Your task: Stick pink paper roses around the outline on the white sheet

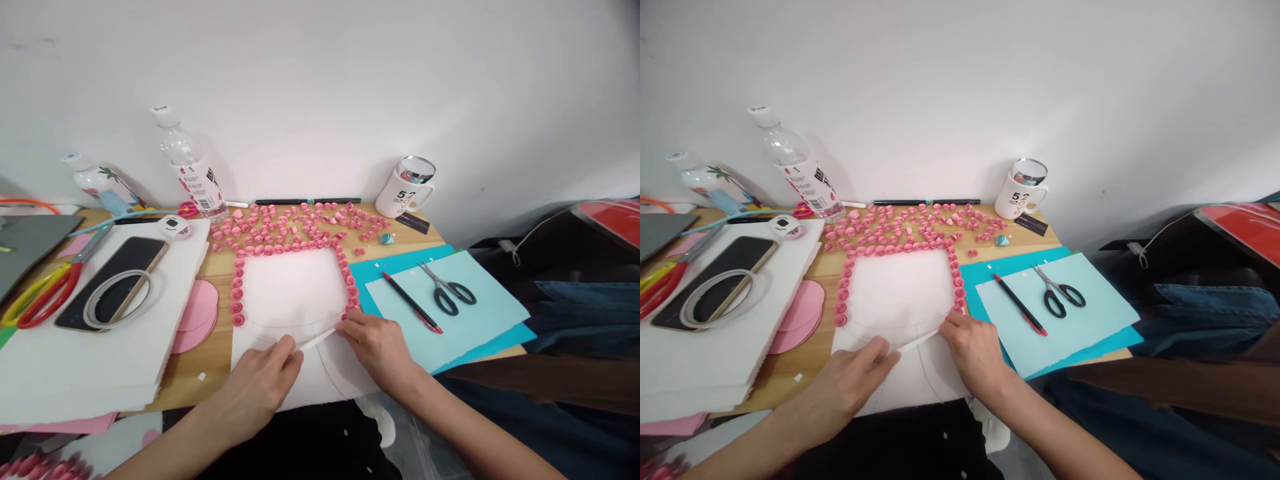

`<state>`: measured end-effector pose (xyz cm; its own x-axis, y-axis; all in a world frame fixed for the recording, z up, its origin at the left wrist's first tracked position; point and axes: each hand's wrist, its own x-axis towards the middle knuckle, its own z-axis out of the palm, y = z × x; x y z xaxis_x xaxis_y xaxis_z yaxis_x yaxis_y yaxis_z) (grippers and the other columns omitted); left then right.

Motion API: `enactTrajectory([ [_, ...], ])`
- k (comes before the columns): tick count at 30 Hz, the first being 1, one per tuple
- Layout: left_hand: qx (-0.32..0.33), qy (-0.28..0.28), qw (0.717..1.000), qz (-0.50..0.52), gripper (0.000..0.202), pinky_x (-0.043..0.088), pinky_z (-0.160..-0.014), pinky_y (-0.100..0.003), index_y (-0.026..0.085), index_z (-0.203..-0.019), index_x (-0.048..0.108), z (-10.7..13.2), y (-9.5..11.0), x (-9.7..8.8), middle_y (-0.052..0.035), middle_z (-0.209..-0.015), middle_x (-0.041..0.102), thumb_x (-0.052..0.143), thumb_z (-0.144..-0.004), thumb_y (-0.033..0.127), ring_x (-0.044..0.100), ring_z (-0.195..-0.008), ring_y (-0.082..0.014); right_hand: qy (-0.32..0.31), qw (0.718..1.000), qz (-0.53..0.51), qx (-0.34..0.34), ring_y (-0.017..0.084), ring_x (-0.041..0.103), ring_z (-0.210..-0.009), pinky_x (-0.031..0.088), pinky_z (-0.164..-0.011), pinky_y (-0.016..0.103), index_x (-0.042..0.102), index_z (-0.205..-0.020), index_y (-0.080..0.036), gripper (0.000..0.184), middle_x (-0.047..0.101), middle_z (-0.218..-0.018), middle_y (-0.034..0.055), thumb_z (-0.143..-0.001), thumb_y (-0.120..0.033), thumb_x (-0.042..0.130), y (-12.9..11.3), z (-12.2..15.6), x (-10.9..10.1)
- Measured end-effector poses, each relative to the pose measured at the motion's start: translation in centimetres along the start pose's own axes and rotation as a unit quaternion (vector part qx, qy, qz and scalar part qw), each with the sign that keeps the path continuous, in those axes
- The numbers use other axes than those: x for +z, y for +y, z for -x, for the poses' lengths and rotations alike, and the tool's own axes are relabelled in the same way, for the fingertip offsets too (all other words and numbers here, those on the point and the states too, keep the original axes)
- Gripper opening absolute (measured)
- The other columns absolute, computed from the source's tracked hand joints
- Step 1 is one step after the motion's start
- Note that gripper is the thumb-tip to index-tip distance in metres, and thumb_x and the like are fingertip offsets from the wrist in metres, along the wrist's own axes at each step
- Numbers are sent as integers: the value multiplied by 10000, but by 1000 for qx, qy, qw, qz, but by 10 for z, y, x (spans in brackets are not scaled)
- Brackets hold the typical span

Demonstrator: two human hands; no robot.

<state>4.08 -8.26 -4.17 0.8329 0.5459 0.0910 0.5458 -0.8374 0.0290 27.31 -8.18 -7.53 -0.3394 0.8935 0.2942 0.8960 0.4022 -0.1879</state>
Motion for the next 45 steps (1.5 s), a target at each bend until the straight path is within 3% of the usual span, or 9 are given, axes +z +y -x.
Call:
enactTrajectory([
  [8, -5, -3, 1000, 18, 257, 309, -506, -243, 166, -933, 462, 1, -1, 3, -14, -790, 516, 285, -848, -2, 478, -555, -132, 1, 996, 49, -68, 119, 457, -515, 121, -449, 274, 554, -638, -171, 261, 534, -595, 3, -733, 36, 427, -5, 2, -7],
  [15, 6, 5, 1000, -2, 281, 322, -477, -250, 159, -960, 445, 2, -2, 1, -22, -788, 524, 277, -827, -22, 476, -524, -135, 88, 995, 19, -49, 119, 487, -578, 219, -459, 247, 590, -767, -172, 255, 528, -640, 9, -859, -33, 397, -5, 10, 5],
  [22, 1, 13, 1000, 15, 274, 346, -467, -245, 157, -1001, 433, 5, -1, 0, -22, -808, 509, 277, -844, -4, 471, -522, -127, 115, 991, 24, -67, 109, 489, -535, 259, -448, 242, 592, -869, -160, 226, 559, -660, 11, -888, -55, 393, -5, 17, 17],
  [26, 18, 32, 999, 3, 263, 345, -458, -251, 139, -979, 438, 5, -2, 2, -29, -805, 494, 282, -829, -10, 484, -519, -132, 93, 995, 17, -38, 96, 467, -484, 214, -432, 250, 598, -758, -165, 248, 554, -620, 0, -889, -83, 404, -5, 9, 13],
  [32, 23, 16, 999, -14, 287, 362, -443, -257, 143, -927, 437, 1, -1, -1, -31, -785, 507, 259, -793, -38, 494, -498, -141, 31, 999, 28, -13, 77, 415, -436, 149, -445, 262, 525, -582, -164, 308, 537, -565, -7, -856, -79, 414, -3, -1, 7],
  [41, 24, 12, 999, -19, 279, 366, -454, -250, 147, -927, 451, 3, -1, 0, -31, -801, 511, 274, -806, -30, 478, -491, -129, -16, 998, 48, -42, 80, 352, -414, 95, -443, 274, 506, -590, -162, 255, 520, -576, -11, -788, -31, 413, -1, -4, 1],
  [45, 33, -6, 999, -19, 286, 390, -472, -252, 136, -929, 479, 3, -1, 0, -48, -827, 518, 269, -818, -25, 485, -530, -132, -70, 994, 45, -72, 87, 334, -427, 95, -448, 284, 506, -620, -154, 249, 517, -616, -3, -745, 21, 382, 1, -3, -5],
])
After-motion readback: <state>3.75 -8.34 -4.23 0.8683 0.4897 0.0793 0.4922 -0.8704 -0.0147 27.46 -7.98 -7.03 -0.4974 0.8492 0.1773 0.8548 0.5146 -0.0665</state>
